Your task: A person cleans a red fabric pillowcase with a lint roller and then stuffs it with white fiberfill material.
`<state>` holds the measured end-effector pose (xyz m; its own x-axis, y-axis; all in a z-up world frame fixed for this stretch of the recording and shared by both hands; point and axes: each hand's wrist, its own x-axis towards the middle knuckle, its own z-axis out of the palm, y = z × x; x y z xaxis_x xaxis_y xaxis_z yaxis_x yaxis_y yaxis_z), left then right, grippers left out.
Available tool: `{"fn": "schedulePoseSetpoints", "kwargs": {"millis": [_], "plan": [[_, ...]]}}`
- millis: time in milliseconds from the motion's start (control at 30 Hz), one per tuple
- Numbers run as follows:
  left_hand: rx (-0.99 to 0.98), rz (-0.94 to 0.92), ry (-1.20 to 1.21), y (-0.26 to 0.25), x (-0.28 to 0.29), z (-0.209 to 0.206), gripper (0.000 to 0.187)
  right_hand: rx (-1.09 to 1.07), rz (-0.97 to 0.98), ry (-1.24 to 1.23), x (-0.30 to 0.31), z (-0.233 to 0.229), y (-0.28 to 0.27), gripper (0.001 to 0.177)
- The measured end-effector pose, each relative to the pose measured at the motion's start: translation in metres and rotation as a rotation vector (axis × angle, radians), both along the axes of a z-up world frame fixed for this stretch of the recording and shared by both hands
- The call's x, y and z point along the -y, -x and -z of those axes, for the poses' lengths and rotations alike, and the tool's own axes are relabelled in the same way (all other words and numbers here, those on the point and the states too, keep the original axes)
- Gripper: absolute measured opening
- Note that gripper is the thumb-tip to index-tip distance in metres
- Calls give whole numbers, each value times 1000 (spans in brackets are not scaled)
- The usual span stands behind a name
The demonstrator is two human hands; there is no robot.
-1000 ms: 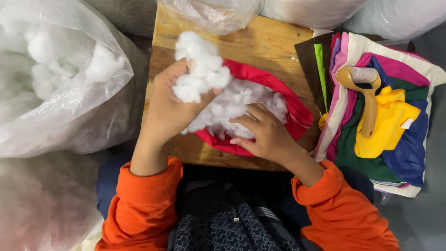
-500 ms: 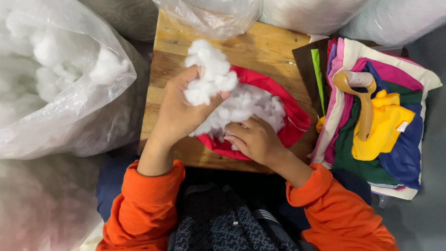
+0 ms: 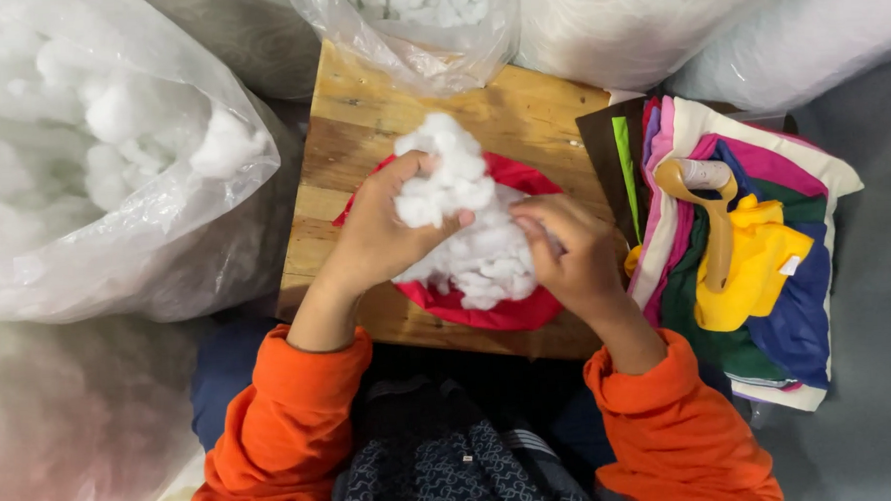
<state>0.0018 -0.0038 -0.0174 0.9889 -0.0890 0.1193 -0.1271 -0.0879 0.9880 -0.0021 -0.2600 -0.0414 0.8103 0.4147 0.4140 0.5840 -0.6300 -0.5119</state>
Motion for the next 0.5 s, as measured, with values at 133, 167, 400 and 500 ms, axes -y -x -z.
{"fn": "schedulePoseSetpoints", "kwargs": {"millis": [133,167,400,500], "plan": [[34,78,-4,4,19,15,54,-397,19,-404,-4,-14,10,42],[35,127,-25,5,25,17,55,-443,-44,-452,-5,-8,12,56],[29,197,-40,9,43,40,42,-262,45,-204,-1,-6,9,24],[5,88,-2,6,21,34,38,-279,174,-252,9,-9,4,30]]}}
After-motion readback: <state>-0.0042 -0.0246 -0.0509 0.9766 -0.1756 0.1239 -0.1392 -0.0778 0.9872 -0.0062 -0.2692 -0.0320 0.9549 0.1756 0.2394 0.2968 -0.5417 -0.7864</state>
